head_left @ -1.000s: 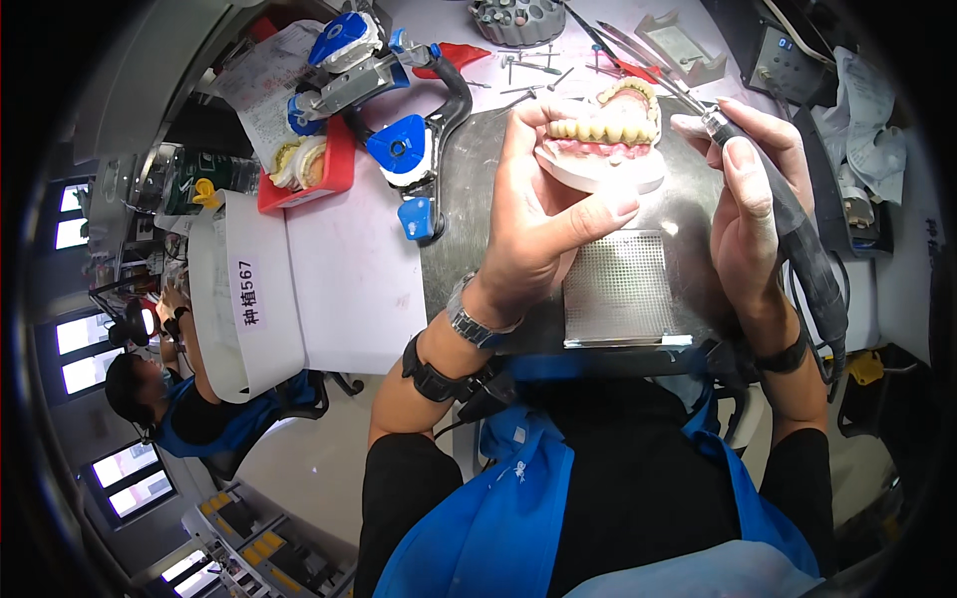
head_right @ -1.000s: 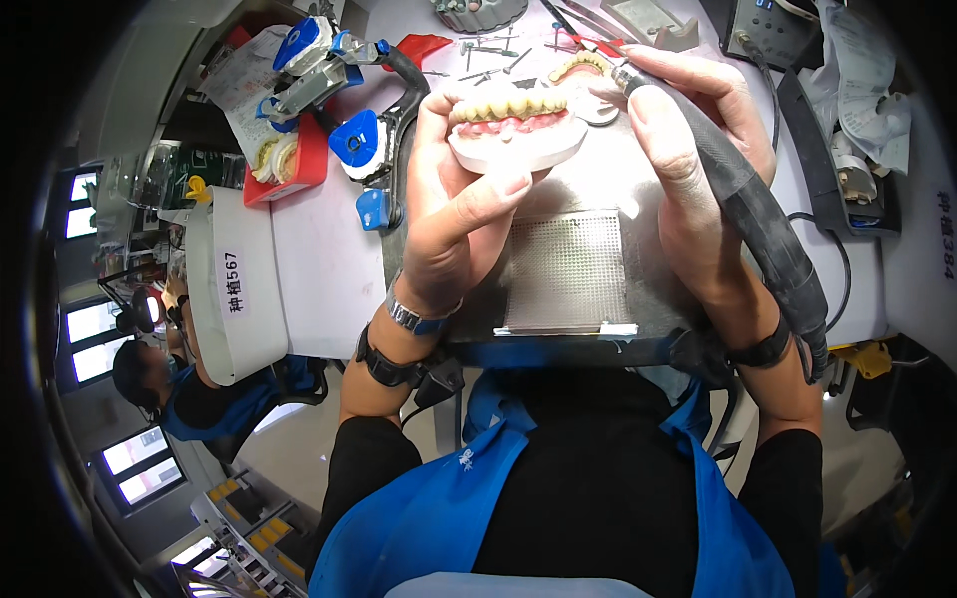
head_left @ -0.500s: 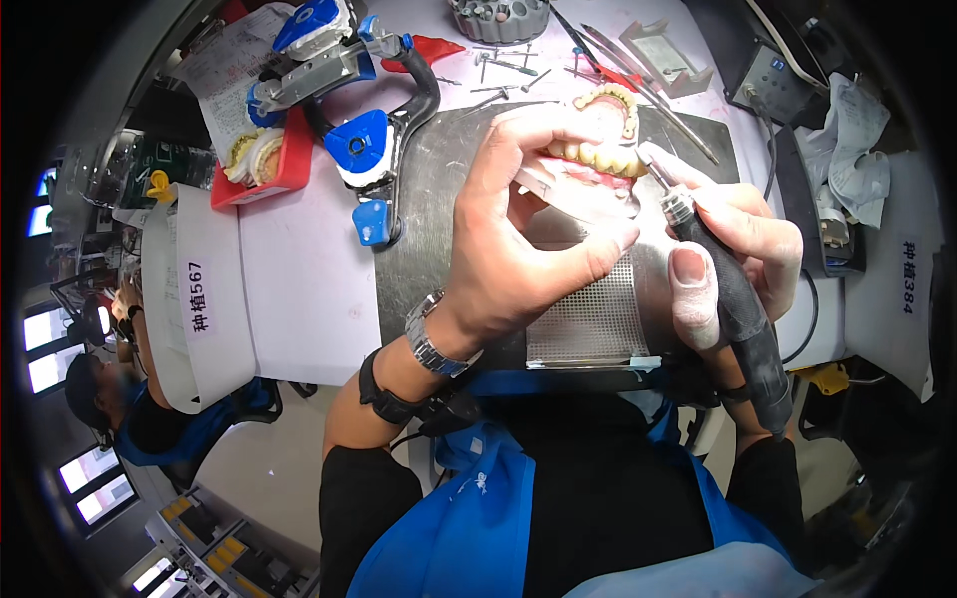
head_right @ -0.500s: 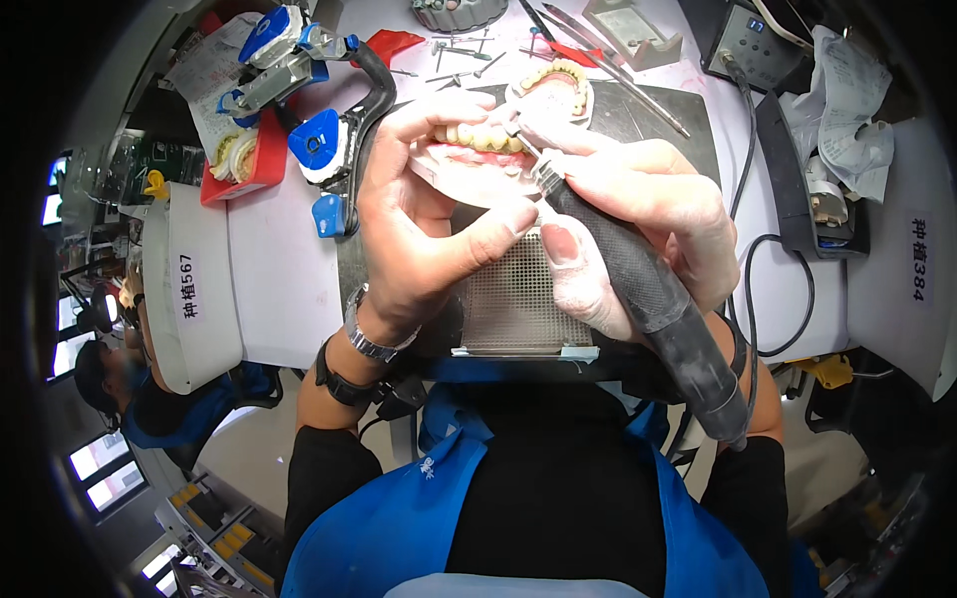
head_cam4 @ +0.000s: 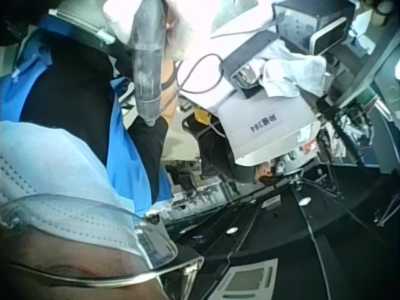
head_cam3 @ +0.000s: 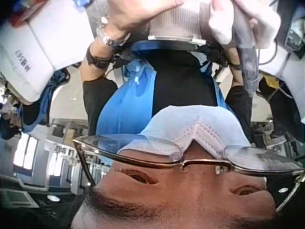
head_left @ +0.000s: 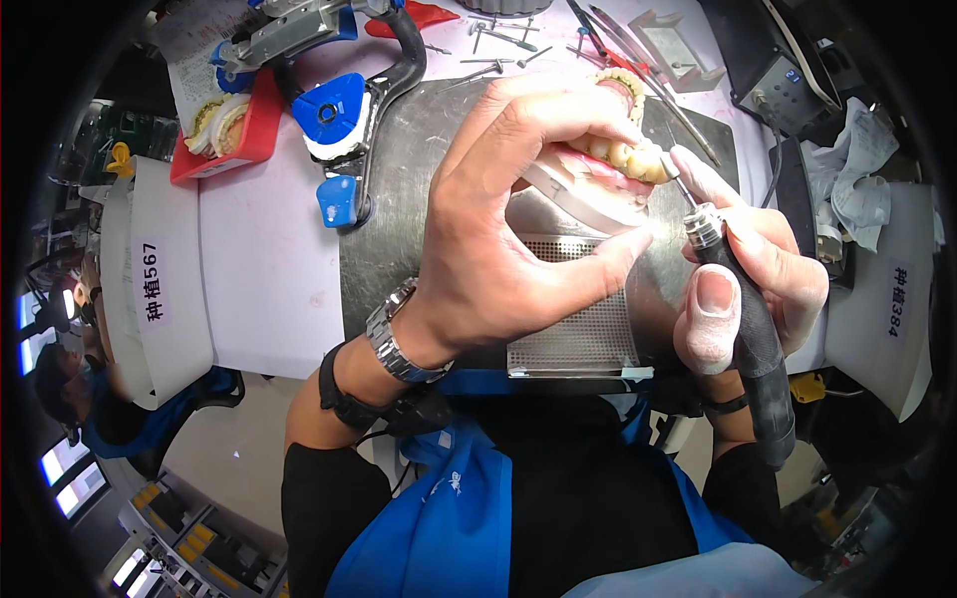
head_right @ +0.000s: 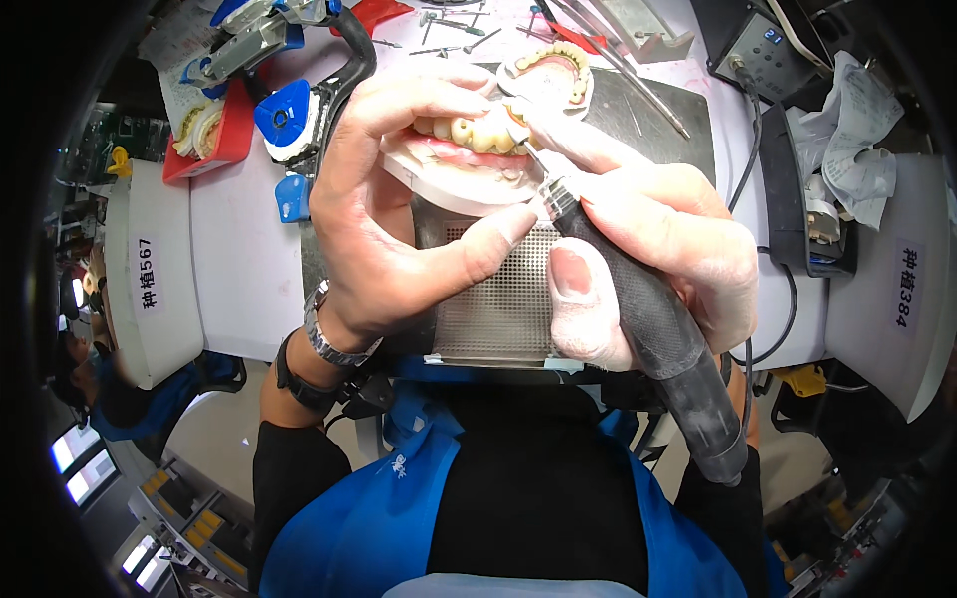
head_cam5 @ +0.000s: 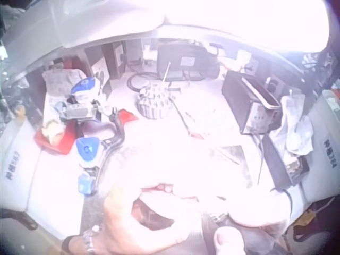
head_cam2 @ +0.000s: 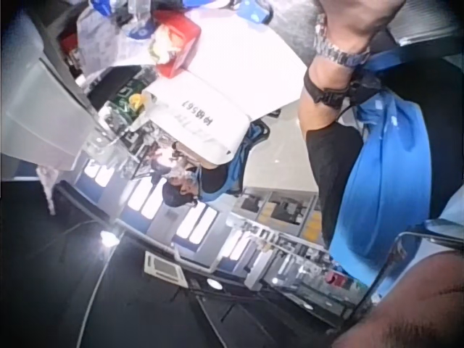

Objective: Polishing a dental prosthetic using a handheld rotary tool.

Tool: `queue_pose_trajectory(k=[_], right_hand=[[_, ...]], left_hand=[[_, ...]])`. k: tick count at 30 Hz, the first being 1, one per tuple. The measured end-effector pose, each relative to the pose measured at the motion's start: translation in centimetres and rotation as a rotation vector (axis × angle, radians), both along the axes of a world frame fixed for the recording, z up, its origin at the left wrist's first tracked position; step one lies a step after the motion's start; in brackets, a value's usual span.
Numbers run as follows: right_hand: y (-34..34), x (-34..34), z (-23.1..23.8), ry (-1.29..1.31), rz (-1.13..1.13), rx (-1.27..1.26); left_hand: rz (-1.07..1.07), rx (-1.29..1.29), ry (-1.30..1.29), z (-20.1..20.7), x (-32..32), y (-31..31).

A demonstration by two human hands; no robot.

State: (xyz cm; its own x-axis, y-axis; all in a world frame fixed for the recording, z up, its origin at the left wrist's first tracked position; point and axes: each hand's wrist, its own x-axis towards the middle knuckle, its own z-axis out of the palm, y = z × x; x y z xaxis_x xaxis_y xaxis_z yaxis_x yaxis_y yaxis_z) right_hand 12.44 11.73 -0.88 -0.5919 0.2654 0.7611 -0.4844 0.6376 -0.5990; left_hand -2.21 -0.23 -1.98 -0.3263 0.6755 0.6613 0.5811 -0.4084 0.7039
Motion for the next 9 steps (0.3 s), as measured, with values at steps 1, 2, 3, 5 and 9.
queue_pose_trajectory(k=[1,2,3,5,9], right_hand=[[0.15,0.13,0.01,-0.016,0.019,0.006],[0.07,0.07,-0.06,-0.020,0.019,0.007],[-0.13,-0.08,-0.18,0.003,0.007,-0.015],[-0.17,-0.06,-0.20,0.026,-0.006,-0.035],[0.20,0.26,-0.17,-0.018,-0.007,-0.017]], left_hand=[[0.002,0.005,0.007,0.01,0.02,0.02],[0.004,0.009,0.014,0.01,0.05,0.02],[0.005,0.009,0.010,0.03,0.06,-0.01],[0.009,-0.009,0.015,0.05,0.06,-0.06],[0.014,0.015,0.039,-0.12,0.00,0.13]])
